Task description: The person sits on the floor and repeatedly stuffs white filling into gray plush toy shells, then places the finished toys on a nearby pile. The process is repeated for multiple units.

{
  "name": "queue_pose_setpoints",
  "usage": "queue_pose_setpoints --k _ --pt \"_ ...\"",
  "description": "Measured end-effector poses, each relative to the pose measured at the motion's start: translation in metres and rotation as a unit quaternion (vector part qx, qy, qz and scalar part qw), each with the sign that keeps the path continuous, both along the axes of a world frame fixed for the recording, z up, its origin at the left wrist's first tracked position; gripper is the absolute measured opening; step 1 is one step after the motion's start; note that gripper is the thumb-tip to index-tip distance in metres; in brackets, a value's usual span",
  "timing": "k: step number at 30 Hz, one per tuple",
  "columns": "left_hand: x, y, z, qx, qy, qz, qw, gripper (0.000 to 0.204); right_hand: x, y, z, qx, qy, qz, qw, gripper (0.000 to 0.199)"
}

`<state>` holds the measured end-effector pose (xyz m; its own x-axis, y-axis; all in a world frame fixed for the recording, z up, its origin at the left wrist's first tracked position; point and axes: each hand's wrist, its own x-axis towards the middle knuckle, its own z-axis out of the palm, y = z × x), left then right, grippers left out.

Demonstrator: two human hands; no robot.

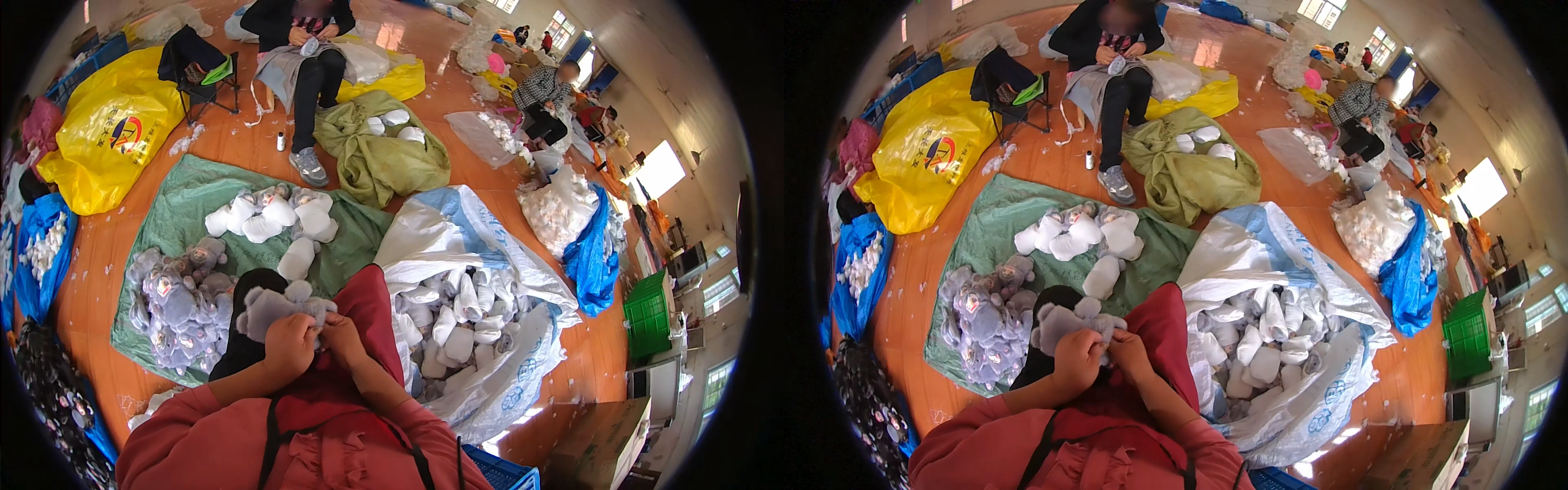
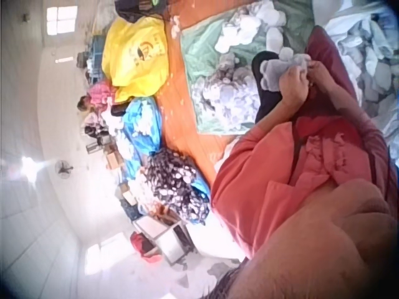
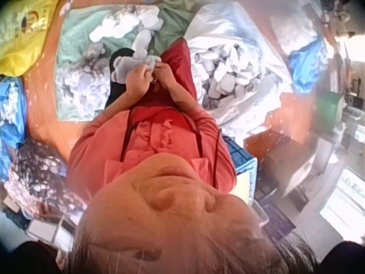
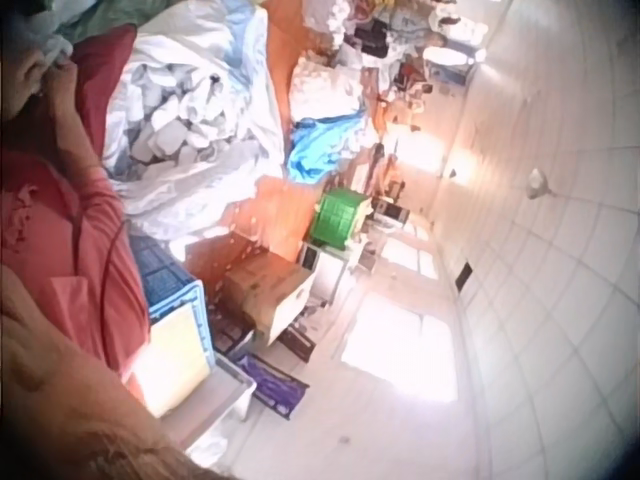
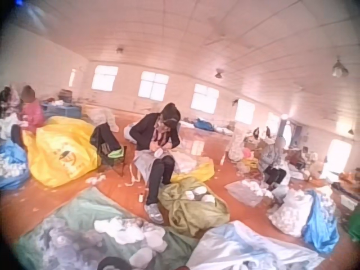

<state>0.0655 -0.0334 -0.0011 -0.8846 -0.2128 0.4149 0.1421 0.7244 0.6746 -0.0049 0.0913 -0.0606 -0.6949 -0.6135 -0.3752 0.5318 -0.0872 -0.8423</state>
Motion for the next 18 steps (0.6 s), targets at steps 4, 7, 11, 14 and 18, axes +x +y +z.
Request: queue_pose_setpoints --k 4,7,11,14,18 --pt "0.002 -0.006 -0.004 0.028 -0.001 0.007 1.0 0.009 -0.001 -0.009 -0.005 0.003 -0.004 0.012 1.0 0.015" --pt "0.005 -0.011 -0.005 0.036 -0.008 0.007 0.999 0.009 -0.001 -0.014 -0.01 -0.007 -0.003 0.024 1.0 0.014" --pt "0.013 -0.021 -0.004 0.016 -0.03 0.008 0.999 0.011 0.006 -0.019 -0.001 -0.031 0.027 0.001 0.999 0.012" --pt "0.016 -0.041 0.004 -0.107 0.039 0.056 0.992 0.024 0.007 -0.017 -0.001 -0.025 0.024 -0.032 0.999 0.01" --pt "0.018 -0.06 -0.008 0.076 0.019 0.219 0.973 0.051 0.0 0.001 0.0 -0.06 -0.027 -0.008 0.998 0.012"
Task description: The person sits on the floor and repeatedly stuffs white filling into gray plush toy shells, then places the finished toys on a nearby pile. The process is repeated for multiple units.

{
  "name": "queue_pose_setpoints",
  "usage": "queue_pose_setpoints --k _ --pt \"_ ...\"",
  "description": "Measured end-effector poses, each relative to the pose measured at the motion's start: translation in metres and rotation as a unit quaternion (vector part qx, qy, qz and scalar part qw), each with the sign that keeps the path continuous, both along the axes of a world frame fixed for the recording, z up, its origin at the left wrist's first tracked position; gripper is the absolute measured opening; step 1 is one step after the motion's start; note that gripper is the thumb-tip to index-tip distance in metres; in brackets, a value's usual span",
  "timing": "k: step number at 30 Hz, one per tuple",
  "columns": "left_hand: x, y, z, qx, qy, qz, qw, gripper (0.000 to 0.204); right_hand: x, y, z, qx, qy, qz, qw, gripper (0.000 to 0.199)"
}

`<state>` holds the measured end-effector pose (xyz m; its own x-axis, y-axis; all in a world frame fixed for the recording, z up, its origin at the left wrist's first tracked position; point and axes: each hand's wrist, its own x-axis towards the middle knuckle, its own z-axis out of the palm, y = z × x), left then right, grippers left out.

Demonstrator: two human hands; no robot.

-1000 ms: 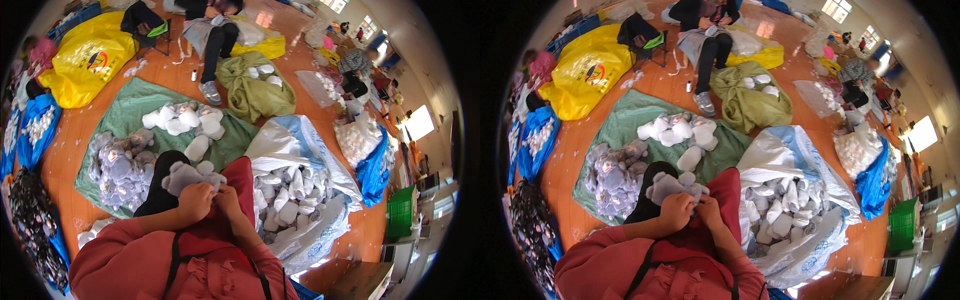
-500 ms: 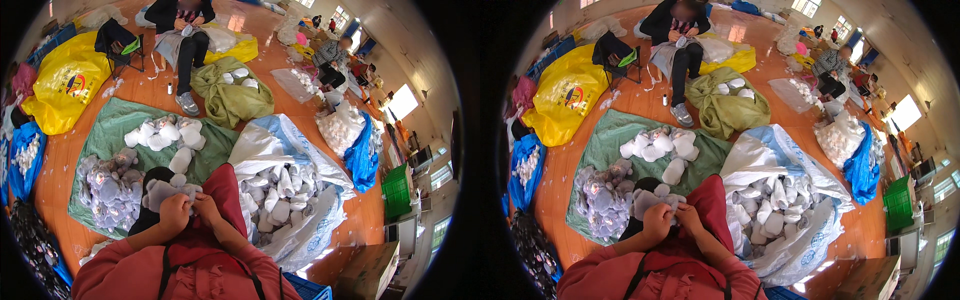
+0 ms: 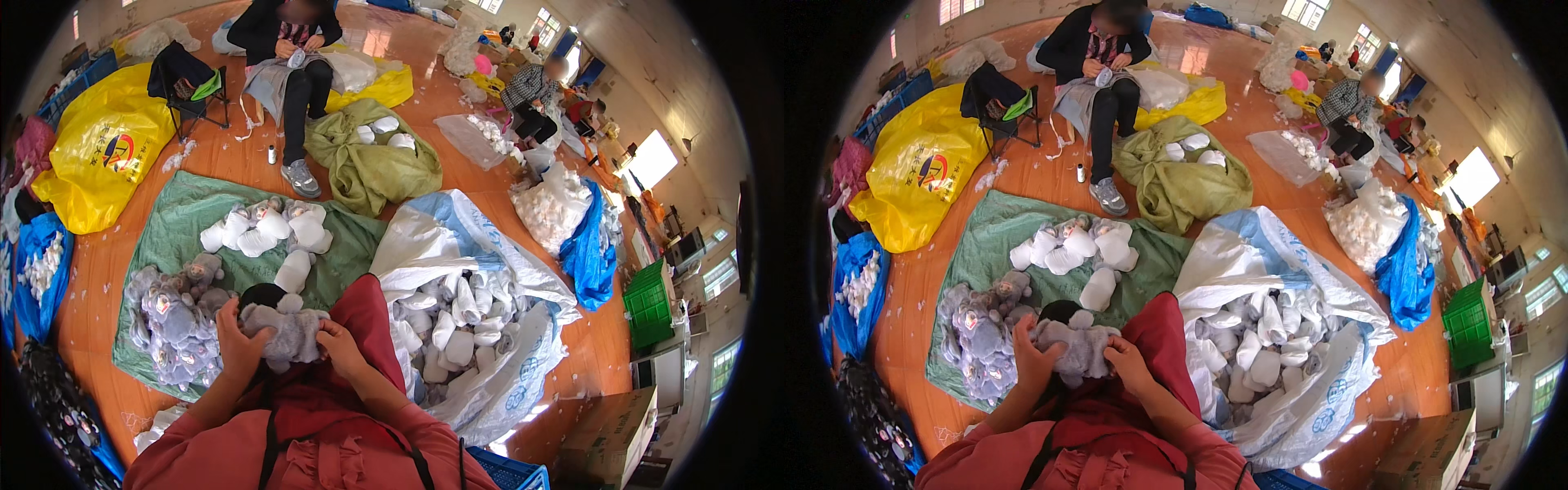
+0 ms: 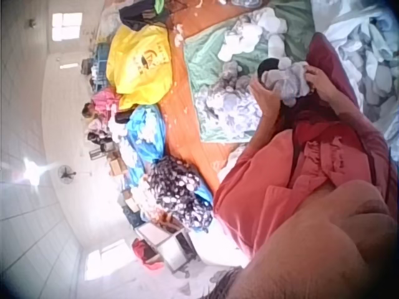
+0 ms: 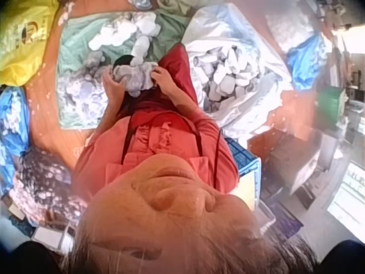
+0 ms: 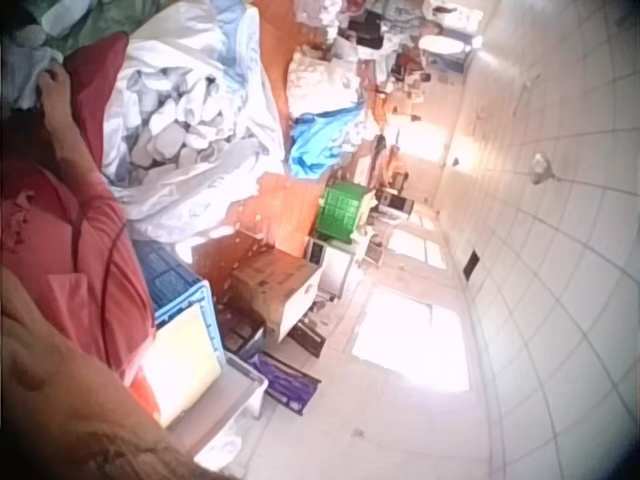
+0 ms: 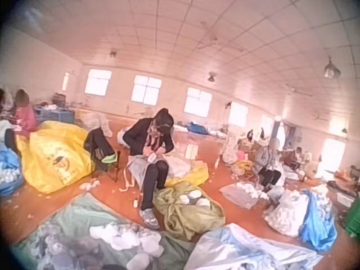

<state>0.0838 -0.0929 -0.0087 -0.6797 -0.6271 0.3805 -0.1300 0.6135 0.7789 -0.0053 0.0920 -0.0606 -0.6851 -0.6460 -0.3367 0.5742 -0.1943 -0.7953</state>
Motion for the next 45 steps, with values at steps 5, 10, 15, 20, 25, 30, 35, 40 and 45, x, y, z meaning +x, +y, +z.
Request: queue_pose_setpoints --k 5,10,15,20,25,30,35,40,45 --pt "0.004 -0.026 0.0 0.399 -0.163 -0.164 0.888 0.07 -0.002 0.002 0.007 0.011 -0.006 -0.006 1.0 0.01" --pt "0.007 -0.026 0.013 0.373 -0.178 -0.192 0.89 0.064 -0.005 0.006 0.036 0.079 0.079 0.058 0.992 0.012" --pt "-0.004 -0.069 0.013 0.092 -0.28 -0.222 0.929 0.059 -0.032 0.03 0.075 0.229 0.293 0.21 0.905 0.013" --pt "-0.009 -0.079 0.033 0.38 -0.25 -0.304 0.837 0.059 -0.037 0.03 0.079 0.154 0.309 0.249 0.905 0.011" --pt "-0.004 -0.073 0.005 0.589 -0.125 -0.276 0.749 0.06 -0.034 0.027 0.065 0.037 0.127 0.141 0.981 0.014" --pt "0.0 -0.059 -0.002 0.63 -0.065 -0.244 0.734 0.054 -0.023 0.02 0.054 0.002 0.118 0.098 0.988 0.019" --pt "0.004 -0.046 -0.016 0.61 -0.021 -0.205 0.765 0.048 -0.018 0.015 0.039 0.014 0.121 0.07 0.99 0.021" --pt "0.007 -0.043 -0.025 0.606 0.027 -0.183 0.774 0.045 -0.016 0.017 0.033 0.023 0.169 0.105 0.98 0.025" --pt "0.01 -0.042 -0.026 0.62 0.064 -0.195 0.757 0.044 -0.013 0.017 0.04 0.075 0.294 0.149 0.941 0.025"
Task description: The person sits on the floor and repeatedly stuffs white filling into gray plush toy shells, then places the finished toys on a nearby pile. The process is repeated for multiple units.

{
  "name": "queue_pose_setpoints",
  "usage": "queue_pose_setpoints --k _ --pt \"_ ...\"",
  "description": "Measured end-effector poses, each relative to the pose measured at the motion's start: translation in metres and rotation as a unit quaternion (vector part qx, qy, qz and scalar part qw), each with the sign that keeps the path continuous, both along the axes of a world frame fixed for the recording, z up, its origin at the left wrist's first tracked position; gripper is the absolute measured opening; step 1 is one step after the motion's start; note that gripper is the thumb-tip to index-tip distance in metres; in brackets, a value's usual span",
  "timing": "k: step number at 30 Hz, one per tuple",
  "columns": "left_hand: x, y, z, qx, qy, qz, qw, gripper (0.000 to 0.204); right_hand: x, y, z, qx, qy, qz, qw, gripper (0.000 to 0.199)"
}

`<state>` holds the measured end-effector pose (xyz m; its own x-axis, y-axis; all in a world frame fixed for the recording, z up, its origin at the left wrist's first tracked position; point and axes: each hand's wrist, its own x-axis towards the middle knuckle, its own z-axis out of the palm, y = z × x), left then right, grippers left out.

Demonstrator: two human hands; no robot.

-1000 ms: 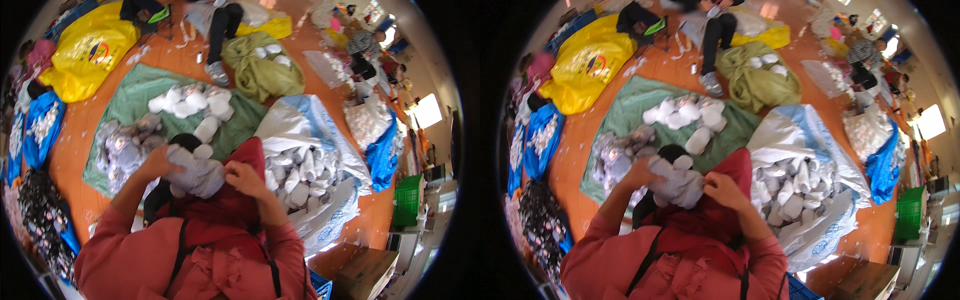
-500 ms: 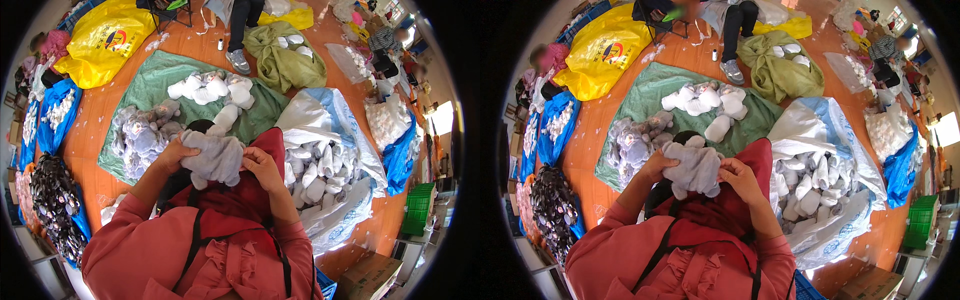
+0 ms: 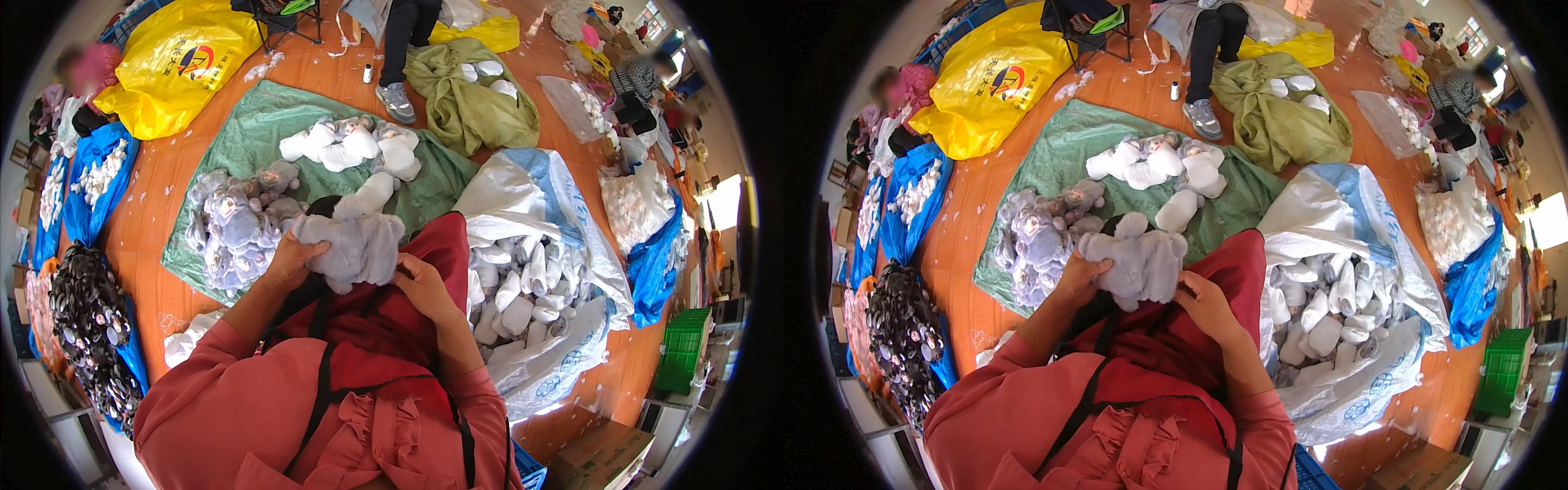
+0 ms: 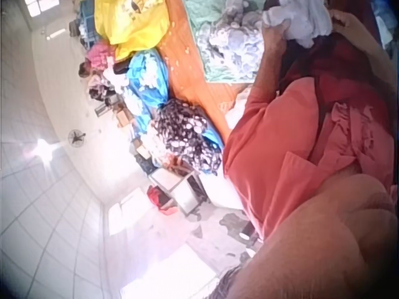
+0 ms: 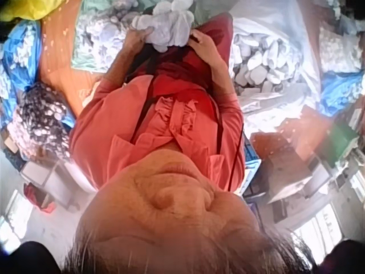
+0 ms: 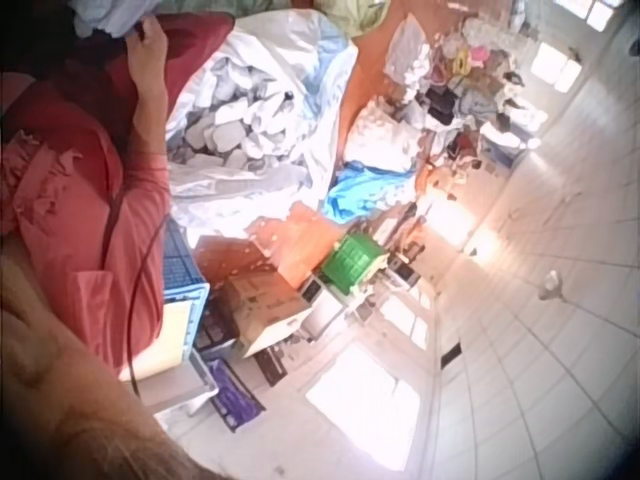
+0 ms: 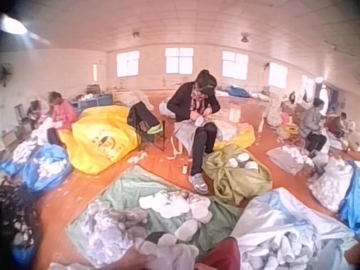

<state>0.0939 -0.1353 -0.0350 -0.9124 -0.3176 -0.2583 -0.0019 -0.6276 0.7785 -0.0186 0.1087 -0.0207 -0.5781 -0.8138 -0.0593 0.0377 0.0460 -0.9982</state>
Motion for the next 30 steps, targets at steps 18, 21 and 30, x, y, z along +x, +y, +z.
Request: queue_pose_setpoints --k 18,21,30 --pt "0.009 -0.001 -0.01 0.067 0.042 0.016 0.997 0.055 0.011 -0.004 -0.01 -0.006 0.021 -0.073 0.997 0.016" --pt "0.011 -0.005 -0.012 0.062 0.039 0.017 0.997 0.057 0.012 -0.007 -0.005 -0.047 0.034 -0.071 0.996 0.016" --pt "0.01 -0.008 -0.023 -0.023 0.063 0.043 0.997 0.05 0.011 -0.016 -0.009 -0.129 0.1 -0.037 0.986 0.019"
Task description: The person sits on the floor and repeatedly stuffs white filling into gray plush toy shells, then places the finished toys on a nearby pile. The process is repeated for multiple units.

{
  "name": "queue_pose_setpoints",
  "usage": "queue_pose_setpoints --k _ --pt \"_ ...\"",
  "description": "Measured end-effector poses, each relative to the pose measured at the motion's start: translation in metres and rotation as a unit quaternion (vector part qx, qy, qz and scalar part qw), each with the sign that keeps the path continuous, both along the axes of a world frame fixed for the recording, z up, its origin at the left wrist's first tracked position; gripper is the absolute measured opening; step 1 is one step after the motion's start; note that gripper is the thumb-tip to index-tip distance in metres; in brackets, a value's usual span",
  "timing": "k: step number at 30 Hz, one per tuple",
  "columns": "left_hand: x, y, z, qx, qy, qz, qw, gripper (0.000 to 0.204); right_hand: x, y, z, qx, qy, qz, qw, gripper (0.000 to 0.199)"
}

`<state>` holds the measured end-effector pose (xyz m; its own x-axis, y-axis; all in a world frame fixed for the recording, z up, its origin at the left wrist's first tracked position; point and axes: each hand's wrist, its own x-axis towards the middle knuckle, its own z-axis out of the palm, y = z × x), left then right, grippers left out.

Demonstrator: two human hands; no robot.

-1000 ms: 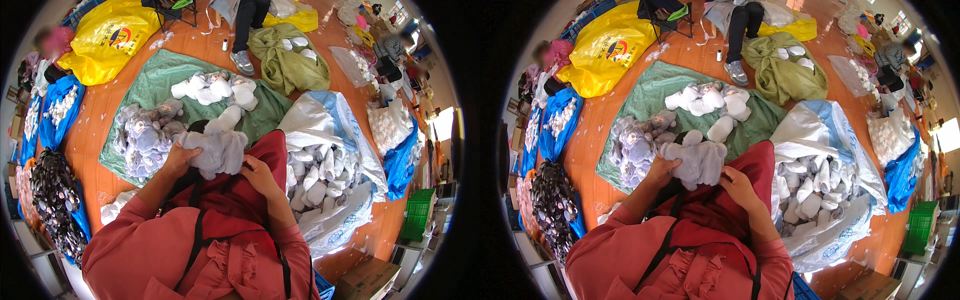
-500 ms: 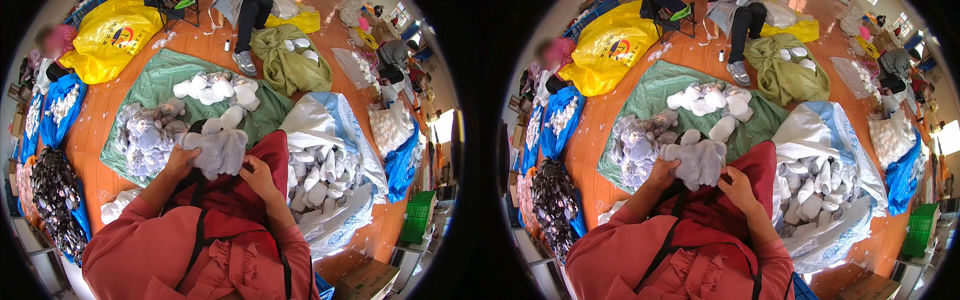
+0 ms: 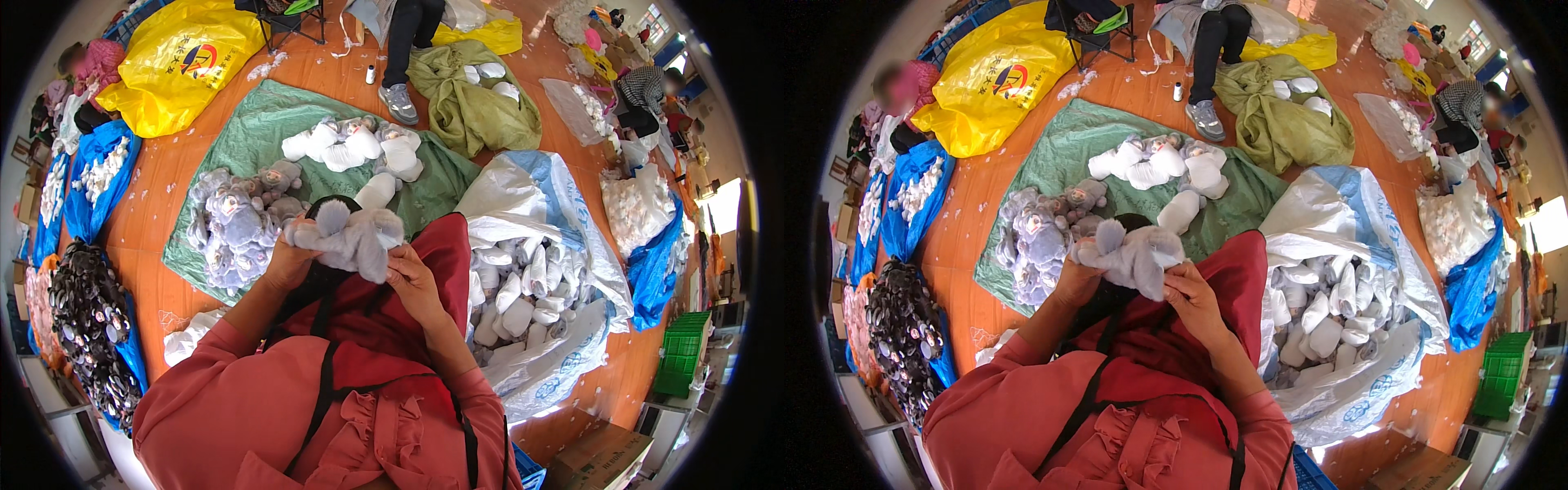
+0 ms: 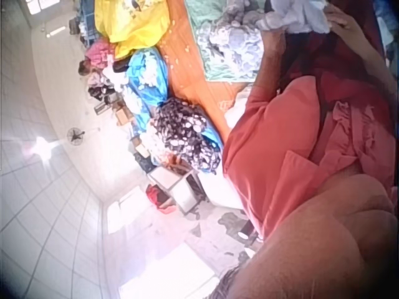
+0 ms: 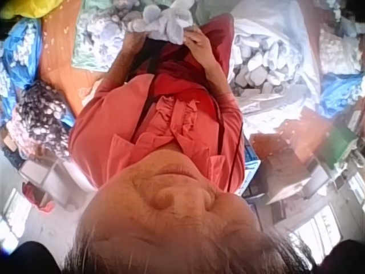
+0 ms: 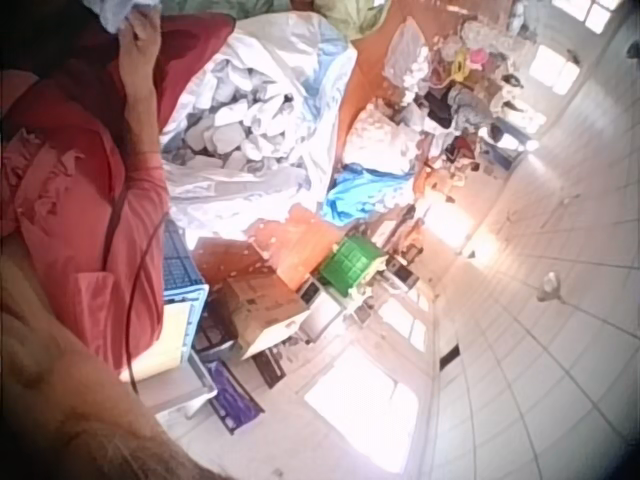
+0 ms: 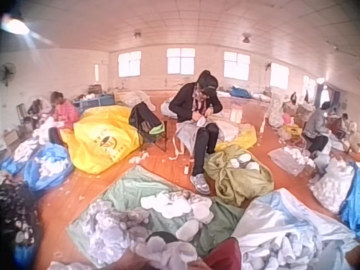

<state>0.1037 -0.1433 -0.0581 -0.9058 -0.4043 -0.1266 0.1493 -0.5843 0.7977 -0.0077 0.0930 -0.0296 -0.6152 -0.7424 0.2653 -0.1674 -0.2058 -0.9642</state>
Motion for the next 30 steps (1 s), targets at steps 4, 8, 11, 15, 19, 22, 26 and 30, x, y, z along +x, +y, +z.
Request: queue_pose_setpoints --k 4,8,11,15,19,22,26,30 --pt "-0.002 0.005 0.006 -0.115 -0.027 0.032 0.992 0.036 0.0 -0.001 0.01 0.033 0.027 -0.001 0.999 0.016" --pt "-0.003 0.008 0.022 -0.172 -0.032 0.025 0.984 0.029 0.001 -0.001 0.007 0.028 0.024 -0.014 0.999 0.016" --pt "-0.004 0.006 0.021 -0.253 0.004 0.018 0.967 0.031 0.009 -0.002 0.01 0.031 -0.149 0.003 0.988 0.014" --pt "-0.006 0.007 0.023 -0.332 0.027 0.011 0.943 0.033 0.013 -0.004 0.002 0.02 -0.154 -0.047 0.987 0.011" --pt "-0.001 0.007 0.02 -0.232 0.002 -0.024 0.972 0.036 0.015 -0.003 0.013 -0.006 -0.176 -0.078 0.981 0.009" --pt "0.003 -0.004 0.018 -0.208 -0.017 -0.045 0.977 0.036 0.005 0.009 0.026 0.128 -0.082 -0.107 0.983 0.006" --pt "0.001 -0.012 0.04 -0.318 -0.076 -0.073 0.942 0.035 -0.015 0.025 0.02 0.23 0.063 -0.118 0.964 0.009" --pt "-0.008 -0.004 0.068 -0.363 -0.123 -0.093 0.919 0.038 -0.015 0.026 0.008 0.28 0.074 -0.138 0.947 0.011"
